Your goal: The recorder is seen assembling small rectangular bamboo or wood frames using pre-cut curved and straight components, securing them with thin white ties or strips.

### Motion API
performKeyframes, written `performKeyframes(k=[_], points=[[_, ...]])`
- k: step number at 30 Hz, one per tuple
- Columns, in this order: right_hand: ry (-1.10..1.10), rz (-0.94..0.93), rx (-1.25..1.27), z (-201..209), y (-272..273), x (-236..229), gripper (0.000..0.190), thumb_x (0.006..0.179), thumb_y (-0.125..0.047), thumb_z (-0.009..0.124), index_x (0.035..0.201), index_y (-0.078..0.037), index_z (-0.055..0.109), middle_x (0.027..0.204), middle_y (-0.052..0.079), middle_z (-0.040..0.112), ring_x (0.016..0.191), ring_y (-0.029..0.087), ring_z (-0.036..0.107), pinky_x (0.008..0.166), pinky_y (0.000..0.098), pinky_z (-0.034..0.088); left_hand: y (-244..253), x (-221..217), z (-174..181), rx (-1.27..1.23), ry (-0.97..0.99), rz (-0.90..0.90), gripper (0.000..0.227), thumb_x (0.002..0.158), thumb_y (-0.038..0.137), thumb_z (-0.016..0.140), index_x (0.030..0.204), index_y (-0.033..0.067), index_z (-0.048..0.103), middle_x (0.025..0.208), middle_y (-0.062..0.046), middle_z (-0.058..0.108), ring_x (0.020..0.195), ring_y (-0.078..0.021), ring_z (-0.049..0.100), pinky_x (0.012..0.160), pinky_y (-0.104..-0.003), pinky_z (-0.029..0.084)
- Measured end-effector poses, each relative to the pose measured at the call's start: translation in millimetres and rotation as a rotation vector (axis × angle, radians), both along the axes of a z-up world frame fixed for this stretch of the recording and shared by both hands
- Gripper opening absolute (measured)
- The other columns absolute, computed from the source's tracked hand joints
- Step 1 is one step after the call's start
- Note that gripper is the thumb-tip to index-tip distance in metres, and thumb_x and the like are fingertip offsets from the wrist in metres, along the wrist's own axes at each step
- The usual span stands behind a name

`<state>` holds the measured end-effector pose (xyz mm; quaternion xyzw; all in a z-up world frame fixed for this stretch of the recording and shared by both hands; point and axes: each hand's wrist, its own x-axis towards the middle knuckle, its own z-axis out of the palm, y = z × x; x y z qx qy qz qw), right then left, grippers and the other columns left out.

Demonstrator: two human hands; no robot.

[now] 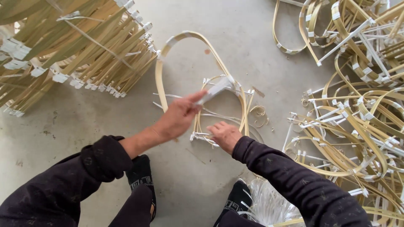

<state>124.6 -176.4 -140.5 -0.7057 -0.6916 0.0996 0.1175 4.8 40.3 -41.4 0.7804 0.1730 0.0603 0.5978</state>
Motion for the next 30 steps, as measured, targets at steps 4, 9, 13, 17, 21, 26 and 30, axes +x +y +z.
performKeyframes(k=[4, 9, 13, 17, 21, 26, 30], points=[[0.812, -0.493, -0.058, -17, -24, 49, 0.040, 0.096, -0.029, 0.063, 0.127, -0.004, 0.067, 0.109, 0.015, 0.074, 0.078, 0.021, 0.068, 0.067, 0.0332, 0.053, -19, -15, -12, 0.302, -0.165, -0.179, 0.052, 0.099, 0.002, 0.056, 0.150, 0.0107, 0.051, 0.109, -0.011, 0.071, 0.082, -0.0218, 0.065, 0.073, -0.034, 0.056], [1.676, -0.770, -0.047, 85, -28, 97, 0.060, 0.102, -0.052, 0.042, 0.134, -0.006, 0.063, 0.113, 0.010, 0.078, 0.053, 0.003, 0.053, 0.046, 0.0167, 0.043, -49, -20, -13, 0.519, -0.042, -0.437, 0.061, 0.089, -0.005, 0.052, 0.147, 0.0152, 0.052, 0.101, -0.013, 0.063, 0.091, -0.0298, 0.066, 0.080, -0.041, 0.053], [1.396, -0.630, 0.045, 127, -28, 99, 0.040, 0.101, -0.026, 0.062, 0.135, -0.005, 0.062, 0.115, 0.012, 0.074, 0.072, 0.007, 0.058, 0.063, 0.0208, 0.050, -53, -12, -36, 0.817, -0.238, -0.554, 0.072, 0.082, -0.003, 0.056, 0.151, 0.0106, 0.043, 0.110, -0.012, 0.058, 0.102, -0.0307, 0.062, 0.089, -0.044, 0.050], [0.926, -0.340, 0.107, 133, -21, 84, 0.026, 0.092, -0.010, 0.072, 0.116, -0.010, 0.064, 0.117, 0.006, 0.072, 0.095, 0.012, 0.072, 0.083, 0.0264, 0.061, -28, -25, -91, 0.984, -0.333, -0.403, 0.037, 0.085, 0.000, 0.060, 0.122, 0.0028, 0.061, 0.108, -0.017, 0.064, 0.106, -0.0327, 0.065, 0.106, -0.049, 0.044], [0.379, -0.258, 0.149, 66, -33, 85, 0.019, 0.087, -0.005, 0.074, 0.102, -0.010, 0.065, 0.113, 0.004, 0.072, 0.094, 0.018, 0.071, 0.081, 0.0305, 0.060, -5, -18, -121, 0.599, -0.126, -0.072, 0.026, 0.084, -0.003, 0.057, 0.104, 0.0013, 0.073, 0.101, -0.020, 0.070, 0.100, -0.0390, 0.066, 0.092, -0.047, 0.049], [0.021, -0.213, 0.156, 6, -52, 96, 0.038, 0.086, -0.001, 0.070, 0.121, -0.012, 0.061, 0.137, 0.009, 0.062, 0.111, 0.028, 0.068, 0.090, 0.0360, 0.059, 12, 9, -210, 0.244, 0.075, 0.296, 0.031, 0.101, 0.020, 0.051, 0.119, -0.0003, 0.068, 0.112, -0.023, 0.071, 0.106, -0.0390, 0.067, 0.092, -0.046, 0.052], [0.200, -0.506, 0.097, -40, -71, 97, 0.056, 0.087, -0.005, 0.066, 0.141, -0.006, 0.052, 0.146, 0.016, 0.055, 0.115, 0.028, 0.067, 0.091, 0.0358, 0.057, -11, 28, -156, -0.010, 0.407, 0.254, 0.040, 0.102, 0.033, 0.050, 0.128, 0.0034, 0.059, 0.105, -0.023, 0.071, 0.103, -0.0377, 0.068, 0.090, -0.046, 0.051]])
